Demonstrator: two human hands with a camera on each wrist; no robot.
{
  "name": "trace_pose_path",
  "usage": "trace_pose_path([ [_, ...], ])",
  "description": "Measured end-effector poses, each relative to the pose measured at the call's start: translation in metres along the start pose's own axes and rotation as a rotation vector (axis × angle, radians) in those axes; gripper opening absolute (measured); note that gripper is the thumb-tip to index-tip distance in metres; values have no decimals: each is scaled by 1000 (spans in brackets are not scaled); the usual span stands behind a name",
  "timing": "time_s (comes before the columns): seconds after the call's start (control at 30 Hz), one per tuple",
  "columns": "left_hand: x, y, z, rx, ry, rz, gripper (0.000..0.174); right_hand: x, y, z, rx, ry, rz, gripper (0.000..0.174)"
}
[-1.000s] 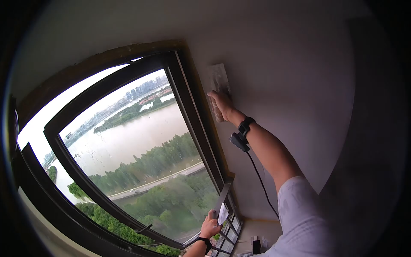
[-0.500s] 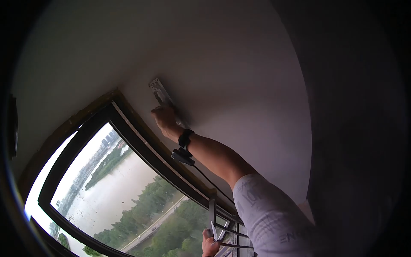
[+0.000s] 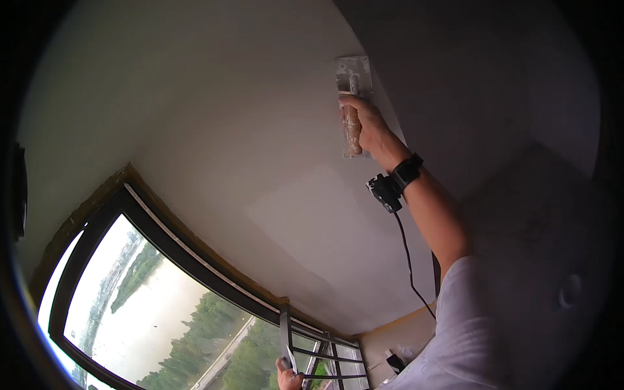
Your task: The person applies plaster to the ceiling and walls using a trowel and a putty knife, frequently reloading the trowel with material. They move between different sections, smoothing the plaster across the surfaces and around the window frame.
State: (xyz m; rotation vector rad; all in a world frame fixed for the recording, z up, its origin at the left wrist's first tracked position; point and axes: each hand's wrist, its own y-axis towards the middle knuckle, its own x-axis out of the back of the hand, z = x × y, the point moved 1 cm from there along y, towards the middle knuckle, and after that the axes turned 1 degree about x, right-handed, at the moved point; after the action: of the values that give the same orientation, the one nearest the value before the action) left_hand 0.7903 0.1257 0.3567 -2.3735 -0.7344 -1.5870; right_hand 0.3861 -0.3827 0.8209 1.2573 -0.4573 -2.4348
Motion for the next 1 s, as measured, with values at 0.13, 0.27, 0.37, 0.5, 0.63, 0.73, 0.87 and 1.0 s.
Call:
trace_pose_path([
  [0.13,9,-7,-17,-81,97,-115,27,26,-15,-5,76,90,-203,22],
  [0.27,19,-4,-29,2,59,-71,27,-6,-73,-70,80,-328,-84,23],
  [0.37,16,-1,-24,22,70,-42,27,-60,-122,-149,-252,-302,218,26],
  [0.5,16,-3,-22,-16,23,-78,28,-123,-156,-299,-637,-289,271,31],
  [0.63,18,-2,-22,-12,9,-48,28,-192,-168,-398,-573,-265,212,32],
  [0.73,13,1,-17,-10,8,-54,26,-226,-150,-442,-483,-213,205,31],
  [0.87,15,0,-17,0,-30,-44,28,-237,-111,-511,-567,-232,134,28],
  [1.0,16,-1,-17,-19,-43,-41,29,-241,-104,-543,-286,-638,57,28],
])
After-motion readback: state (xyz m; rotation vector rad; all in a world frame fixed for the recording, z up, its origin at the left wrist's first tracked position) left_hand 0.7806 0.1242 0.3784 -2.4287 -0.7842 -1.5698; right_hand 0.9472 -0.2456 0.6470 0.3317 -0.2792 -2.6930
